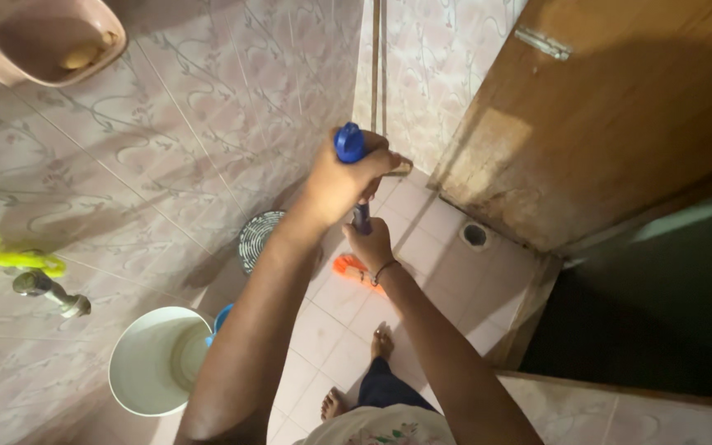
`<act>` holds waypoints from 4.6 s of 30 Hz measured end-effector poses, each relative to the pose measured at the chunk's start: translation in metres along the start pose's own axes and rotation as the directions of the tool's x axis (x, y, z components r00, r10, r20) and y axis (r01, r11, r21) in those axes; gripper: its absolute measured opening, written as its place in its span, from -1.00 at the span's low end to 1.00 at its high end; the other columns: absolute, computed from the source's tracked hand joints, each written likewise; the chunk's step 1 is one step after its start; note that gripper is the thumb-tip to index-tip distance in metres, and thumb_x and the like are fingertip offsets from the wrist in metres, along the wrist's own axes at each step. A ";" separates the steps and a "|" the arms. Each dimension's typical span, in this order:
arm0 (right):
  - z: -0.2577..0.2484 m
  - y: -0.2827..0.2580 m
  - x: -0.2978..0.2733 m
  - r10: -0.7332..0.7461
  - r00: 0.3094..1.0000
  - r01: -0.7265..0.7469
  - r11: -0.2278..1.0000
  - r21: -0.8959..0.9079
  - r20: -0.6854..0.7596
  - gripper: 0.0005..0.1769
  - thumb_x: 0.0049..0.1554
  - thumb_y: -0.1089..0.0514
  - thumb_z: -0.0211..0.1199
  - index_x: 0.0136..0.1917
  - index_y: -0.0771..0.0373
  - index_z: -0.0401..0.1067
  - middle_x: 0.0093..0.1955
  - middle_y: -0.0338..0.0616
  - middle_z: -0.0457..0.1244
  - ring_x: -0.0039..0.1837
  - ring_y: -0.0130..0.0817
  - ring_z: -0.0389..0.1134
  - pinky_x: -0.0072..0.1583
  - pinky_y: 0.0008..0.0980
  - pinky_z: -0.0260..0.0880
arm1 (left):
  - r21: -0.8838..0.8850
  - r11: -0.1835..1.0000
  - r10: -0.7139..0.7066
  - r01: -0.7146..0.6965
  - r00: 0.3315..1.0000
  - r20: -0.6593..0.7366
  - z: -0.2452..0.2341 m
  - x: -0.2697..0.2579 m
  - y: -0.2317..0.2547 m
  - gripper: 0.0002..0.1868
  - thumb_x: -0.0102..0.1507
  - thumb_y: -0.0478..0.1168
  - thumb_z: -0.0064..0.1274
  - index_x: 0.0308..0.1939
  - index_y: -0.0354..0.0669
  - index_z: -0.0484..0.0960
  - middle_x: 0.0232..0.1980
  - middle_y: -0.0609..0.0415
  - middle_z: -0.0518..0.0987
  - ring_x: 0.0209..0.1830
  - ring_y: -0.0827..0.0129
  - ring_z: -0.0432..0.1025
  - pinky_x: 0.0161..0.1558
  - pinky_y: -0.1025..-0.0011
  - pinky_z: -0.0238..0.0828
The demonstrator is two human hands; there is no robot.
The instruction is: The person cleans a squat toilet by mopping the tiled floor and toilet surfaces, and then rinsing the area by pouring water from a bucket using a mug.
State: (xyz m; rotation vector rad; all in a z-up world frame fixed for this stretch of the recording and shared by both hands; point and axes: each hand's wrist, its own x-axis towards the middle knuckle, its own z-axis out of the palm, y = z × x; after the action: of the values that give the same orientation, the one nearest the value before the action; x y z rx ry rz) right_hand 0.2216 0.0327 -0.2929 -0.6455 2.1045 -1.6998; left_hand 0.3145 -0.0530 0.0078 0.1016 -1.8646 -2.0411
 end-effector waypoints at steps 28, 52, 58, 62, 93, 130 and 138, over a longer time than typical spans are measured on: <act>-0.004 -0.022 0.151 -0.064 0.701 -0.309 0.871 0.383 0.711 -0.78 0.21 0.03 0.17 -0.02 0.21 0.44 -0.05 -0.28 0.30 0.01 -0.58 0.31 0.07 -0.50 0.35 | 0.424 0.867 0.299 -0.262 0.954 -0.021 -0.015 0.036 -0.070 -0.84 0.15 -0.29 0.15 -0.46 -0.28 0.52 -0.47 -0.07 0.51 -0.47 0.21 0.43 -0.19 0.31 0.42; 0.003 0.106 0.245 -0.197 0.875 -0.027 0.893 0.450 0.443 -0.40 0.37 -0.19 0.12 0.49 0.22 0.23 0.33 -0.36 0.27 0.33 -0.65 0.31 0.36 -0.54 0.32 | 0.370 0.929 0.107 0.005 0.953 -0.282 0.006 0.129 -0.050 -0.80 0.16 -0.18 0.10 -0.37 -0.26 0.70 -0.52 -0.03 0.59 -0.54 0.36 0.52 -0.39 0.38 0.43; -0.006 0.067 0.212 -0.226 0.920 0.226 0.973 0.039 0.319 -0.72 0.15 0.04 0.41 -0.22 0.29 0.51 -0.32 -0.28 0.33 -0.23 -0.59 0.25 -0.24 -0.36 0.21 | 0.341 0.940 0.131 0.003 0.920 -0.370 0.007 0.152 -0.023 -0.82 0.10 -0.19 0.17 -0.47 -0.26 0.67 -0.62 0.09 0.51 -0.62 0.48 0.41 -0.49 0.42 0.34; -0.025 0.009 0.177 0.049 0.955 -0.070 0.996 0.063 0.291 -0.65 0.07 0.03 0.41 -0.40 0.25 0.40 -0.47 -0.35 0.21 -0.38 -0.55 0.17 -0.31 -0.40 0.14 | 0.226 0.971 0.015 0.074 0.930 -0.367 0.008 0.169 -0.015 -0.77 0.12 -0.20 0.16 -0.58 -0.24 0.61 -0.69 0.16 0.40 -0.70 0.52 0.27 -0.58 0.40 0.20; -0.053 0.048 0.160 -0.176 0.940 0.202 0.977 -0.062 0.292 -0.60 0.21 0.04 0.30 0.21 0.31 0.36 0.06 -0.23 0.35 0.12 -0.53 0.34 0.05 -0.42 0.34 | 0.047 0.999 -0.006 0.023 0.945 -0.328 0.063 0.125 -0.027 -0.66 0.11 -0.24 0.18 -0.69 -0.23 0.42 -0.70 0.17 0.40 -0.75 0.52 0.32 -0.62 0.43 0.24; -0.098 -0.033 0.160 -0.209 0.874 0.080 0.952 0.294 0.438 -0.77 0.19 0.17 0.19 0.13 0.21 0.36 -0.24 -0.40 0.26 -0.26 -0.62 0.26 -0.28 -0.51 0.24 | 0.265 0.962 0.178 -0.073 0.900 -0.399 0.087 0.140 -0.060 -0.71 0.09 -0.18 0.24 -0.59 -0.25 0.49 -0.61 0.19 0.40 -0.56 0.53 0.24 -0.45 0.36 0.23; -0.112 -0.059 0.161 -0.151 0.941 0.036 0.934 0.356 0.303 -0.80 0.17 0.15 0.26 0.04 0.23 0.36 -0.36 -0.34 0.23 -0.40 -0.59 0.19 -0.39 -0.48 0.08 | 0.290 0.956 0.174 -0.042 0.879 -0.444 0.104 0.162 -0.040 -0.76 0.04 -0.12 0.19 -0.46 -0.26 0.64 -0.56 0.09 0.57 -0.54 0.41 0.43 -0.38 0.36 0.39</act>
State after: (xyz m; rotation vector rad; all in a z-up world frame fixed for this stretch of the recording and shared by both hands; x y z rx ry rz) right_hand 0.0347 0.0240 -0.2100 -0.8595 1.5217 -1.8102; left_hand 0.1240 -0.0035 0.0126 0.5032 -1.7729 -1.5002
